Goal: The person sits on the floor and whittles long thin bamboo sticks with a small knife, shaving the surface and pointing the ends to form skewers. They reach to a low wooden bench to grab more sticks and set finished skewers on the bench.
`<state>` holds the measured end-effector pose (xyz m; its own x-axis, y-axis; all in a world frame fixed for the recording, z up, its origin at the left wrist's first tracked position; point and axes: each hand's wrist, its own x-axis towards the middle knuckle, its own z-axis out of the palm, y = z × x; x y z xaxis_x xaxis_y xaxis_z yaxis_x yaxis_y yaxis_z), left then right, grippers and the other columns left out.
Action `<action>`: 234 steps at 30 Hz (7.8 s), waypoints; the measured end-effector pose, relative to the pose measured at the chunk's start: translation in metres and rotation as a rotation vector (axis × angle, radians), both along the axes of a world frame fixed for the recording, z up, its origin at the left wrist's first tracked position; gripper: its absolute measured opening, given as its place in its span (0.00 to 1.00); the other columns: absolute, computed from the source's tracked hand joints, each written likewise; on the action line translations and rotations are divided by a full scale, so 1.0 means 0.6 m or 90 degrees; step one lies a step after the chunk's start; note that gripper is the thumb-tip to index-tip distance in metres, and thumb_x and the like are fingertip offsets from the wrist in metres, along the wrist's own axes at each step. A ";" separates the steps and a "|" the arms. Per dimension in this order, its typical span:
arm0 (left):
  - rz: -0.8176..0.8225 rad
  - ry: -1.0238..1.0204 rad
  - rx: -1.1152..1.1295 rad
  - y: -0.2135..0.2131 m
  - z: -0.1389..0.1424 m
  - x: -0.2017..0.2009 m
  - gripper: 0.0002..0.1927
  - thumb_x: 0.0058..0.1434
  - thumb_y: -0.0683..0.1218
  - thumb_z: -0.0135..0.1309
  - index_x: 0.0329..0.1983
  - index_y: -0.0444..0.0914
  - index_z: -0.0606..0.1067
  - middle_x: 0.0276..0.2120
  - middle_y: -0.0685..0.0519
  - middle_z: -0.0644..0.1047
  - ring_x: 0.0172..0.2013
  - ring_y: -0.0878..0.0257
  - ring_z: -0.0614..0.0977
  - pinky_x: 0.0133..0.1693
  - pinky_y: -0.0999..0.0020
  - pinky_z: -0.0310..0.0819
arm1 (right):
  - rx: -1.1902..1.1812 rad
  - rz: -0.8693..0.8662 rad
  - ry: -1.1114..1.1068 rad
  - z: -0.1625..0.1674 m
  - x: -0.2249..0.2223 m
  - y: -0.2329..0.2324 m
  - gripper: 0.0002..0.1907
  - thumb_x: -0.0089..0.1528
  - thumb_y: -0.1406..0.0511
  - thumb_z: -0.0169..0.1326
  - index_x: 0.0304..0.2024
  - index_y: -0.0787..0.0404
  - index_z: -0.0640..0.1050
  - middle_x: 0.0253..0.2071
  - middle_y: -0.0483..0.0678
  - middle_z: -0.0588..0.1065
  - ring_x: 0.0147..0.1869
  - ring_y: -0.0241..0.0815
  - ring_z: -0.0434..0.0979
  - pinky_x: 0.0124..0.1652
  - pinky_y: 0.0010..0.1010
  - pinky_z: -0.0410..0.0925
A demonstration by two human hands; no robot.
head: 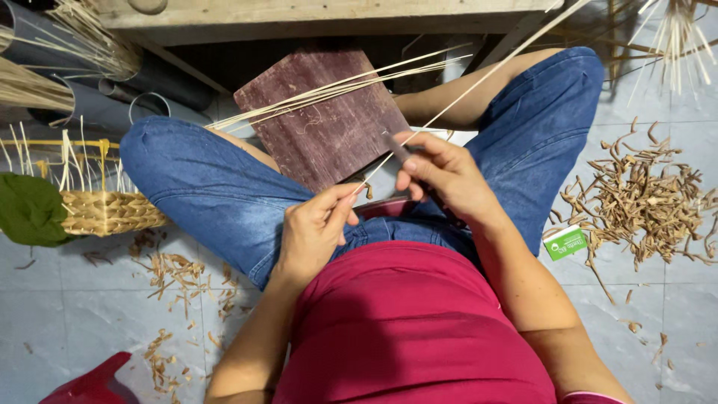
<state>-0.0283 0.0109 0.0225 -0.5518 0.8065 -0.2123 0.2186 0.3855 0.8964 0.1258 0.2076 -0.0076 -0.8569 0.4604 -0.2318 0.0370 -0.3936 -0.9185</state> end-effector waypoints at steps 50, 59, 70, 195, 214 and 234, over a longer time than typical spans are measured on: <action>-0.026 -0.011 -0.019 -0.025 0.011 -0.043 0.09 0.67 0.47 0.57 0.47 0.44 0.84 0.21 0.60 0.79 0.18 0.78 0.72 0.19 0.78 0.64 | 0.037 -0.325 0.018 -0.040 0.057 0.106 0.19 0.70 0.71 0.53 0.64 0.65 0.74 0.34 0.50 0.79 0.28 0.34 0.74 0.27 0.22 0.68; 0.025 -0.114 0.025 -0.023 -0.008 -0.046 0.11 0.68 0.46 0.55 0.50 0.41 0.83 0.23 0.58 0.80 0.17 0.77 0.70 0.19 0.80 0.62 | 0.051 -0.335 0.067 -0.014 0.082 0.094 0.21 0.70 0.71 0.53 0.67 0.65 0.73 0.34 0.50 0.78 0.28 0.36 0.75 0.28 0.25 0.69; -0.054 -0.161 0.020 -0.012 -0.047 -0.033 0.11 0.69 0.46 0.53 0.50 0.39 0.81 0.28 0.57 0.83 0.19 0.76 0.75 0.23 0.80 0.68 | 0.024 -0.084 0.018 0.007 0.004 0.009 0.17 0.70 0.68 0.52 0.61 0.64 0.74 0.36 0.48 0.80 0.32 0.31 0.77 0.30 0.20 0.69; -0.115 -0.078 -0.025 -0.003 -0.001 -0.022 0.16 0.70 0.46 0.48 0.57 0.43 0.79 0.19 0.56 0.76 0.18 0.72 0.75 0.21 0.75 0.73 | 0.001 -0.167 -0.019 0.002 0.021 0.044 0.18 0.69 0.70 0.52 0.61 0.68 0.75 0.33 0.51 0.78 0.27 0.33 0.71 0.27 0.21 0.65; -0.110 -0.135 0.043 0.047 -0.031 -0.014 0.13 0.71 0.47 0.49 0.53 0.42 0.81 0.18 0.57 0.76 0.16 0.74 0.73 0.19 0.78 0.67 | -0.010 -0.132 -0.025 0.004 0.019 0.031 0.21 0.68 0.70 0.52 0.64 0.66 0.74 0.32 0.49 0.78 0.26 0.31 0.71 0.26 0.20 0.65; -0.077 -0.076 0.070 0.045 -0.013 0.002 0.13 0.71 0.45 0.49 0.54 0.39 0.80 0.21 0.55 0.79 0.19 0.73 0.77 0.22 0.75 0.72 | -0.026 -0.028 -0.017 0.007 0.001 -0.010 0.18 0.70 0.70 0.51 0.63 0.68 0.73 0.32 0.48 0.78 0.29 0.32 0.73 0.30 0.21 0.68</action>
<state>-0.0269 0.0380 0.0144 -0.4256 0.8875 -0.1767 0.1474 0.2607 0.9541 0.1267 0.2017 -0.0034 -0.8291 0.4875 -0.2738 0.0431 -0.4324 -0.9006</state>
